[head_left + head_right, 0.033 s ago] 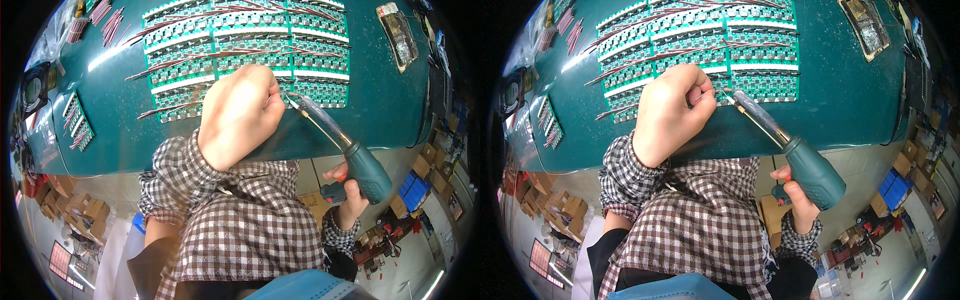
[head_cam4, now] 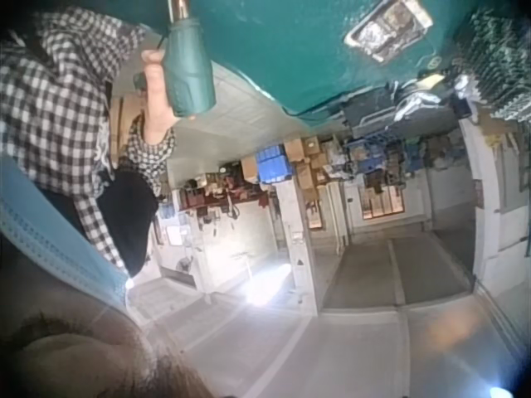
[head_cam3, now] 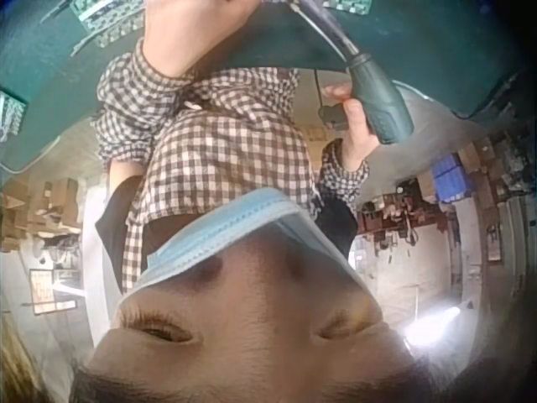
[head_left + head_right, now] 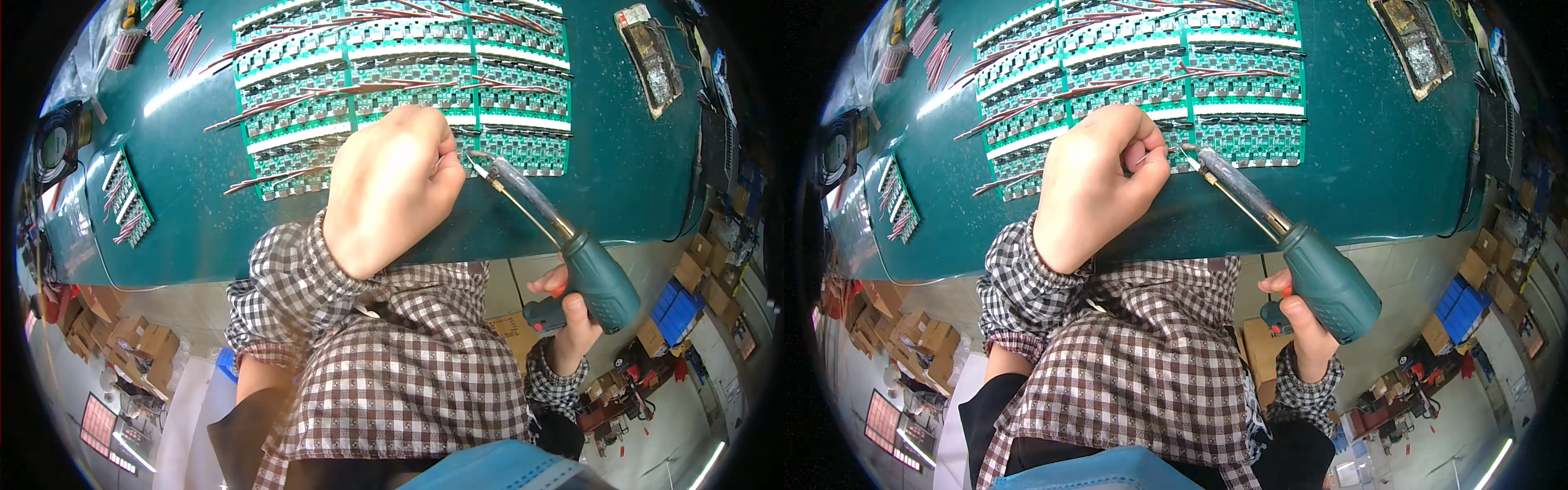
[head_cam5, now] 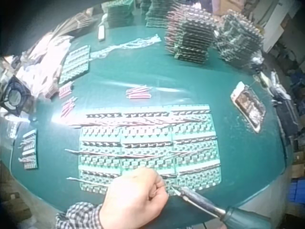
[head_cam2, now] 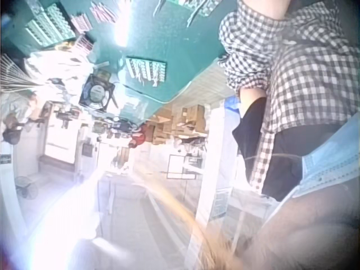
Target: The person uses a soldering iron to attach red wires to green circuit boards arranged on a workbench. They repeatedly pick up wires, position them on the board, and apply heat to secure the connections. The person occasionally adjusts the boards and handles the soldering iron with both hands.
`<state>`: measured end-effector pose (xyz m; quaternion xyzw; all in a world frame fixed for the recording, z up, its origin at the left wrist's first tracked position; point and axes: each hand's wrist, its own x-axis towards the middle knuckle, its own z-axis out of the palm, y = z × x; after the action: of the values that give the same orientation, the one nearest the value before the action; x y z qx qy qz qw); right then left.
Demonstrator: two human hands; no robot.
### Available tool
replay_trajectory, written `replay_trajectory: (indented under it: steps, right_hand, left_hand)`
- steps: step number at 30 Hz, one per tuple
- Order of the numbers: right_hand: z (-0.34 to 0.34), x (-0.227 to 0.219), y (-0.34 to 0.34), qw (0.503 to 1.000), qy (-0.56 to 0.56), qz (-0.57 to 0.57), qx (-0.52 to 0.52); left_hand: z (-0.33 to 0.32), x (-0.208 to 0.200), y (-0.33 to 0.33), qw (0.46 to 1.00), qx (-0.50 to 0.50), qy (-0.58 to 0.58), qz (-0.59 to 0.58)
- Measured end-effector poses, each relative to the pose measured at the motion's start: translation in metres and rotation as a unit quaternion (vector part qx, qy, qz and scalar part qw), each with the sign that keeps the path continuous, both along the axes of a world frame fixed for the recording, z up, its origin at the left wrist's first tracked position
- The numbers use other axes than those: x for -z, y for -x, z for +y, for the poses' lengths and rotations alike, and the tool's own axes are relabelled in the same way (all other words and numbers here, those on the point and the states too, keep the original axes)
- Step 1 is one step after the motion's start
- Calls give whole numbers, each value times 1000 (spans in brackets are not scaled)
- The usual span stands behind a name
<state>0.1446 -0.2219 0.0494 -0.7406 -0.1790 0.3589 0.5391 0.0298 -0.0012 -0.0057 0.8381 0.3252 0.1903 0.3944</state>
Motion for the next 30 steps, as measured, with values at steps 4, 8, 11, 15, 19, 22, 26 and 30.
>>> replay_trajectory:
  steps: [4, 8, 11, 15, 19, 22, 26, 30]
  right_hand:
    - [1, -1, 0, 1000, 1, 1, -2]
    - [0, 0, -1, 1000, 2, 4, -9]
    - [0, 1, -1, 1000, 1, 2, -9]
    - [-6, 1, -6, 996, -49, 71, -12]
    - [-3, 0, -4, 998, -34, 47, -9]
    - [-1, 1, -2, 1000, -7, -10, -21]
    - [0, 0, -2, 1000, -7, -6, -28]
    - [0, -1, -2, 999, -4, -2, -31]
  left_hand:
    - [0, -1, -1, 1000, 2, -2, -8]
    - [0, -1, -1, 1000, 2, -7, -9]
    - [0, -1, -1, 1000, 4, -8, 0]
    - [-1, -1, 0, 1000, 1, 2, 4]
    - [0, -2, 0, 1000, 3, -2, 5]
    - [0, -1, -1, 1000, 2, -4, 9]
    - [-1, 1, 0, 1000, -5, 1, 1]
    - [-1, 1, -1, 1000, -5, -3, -13]
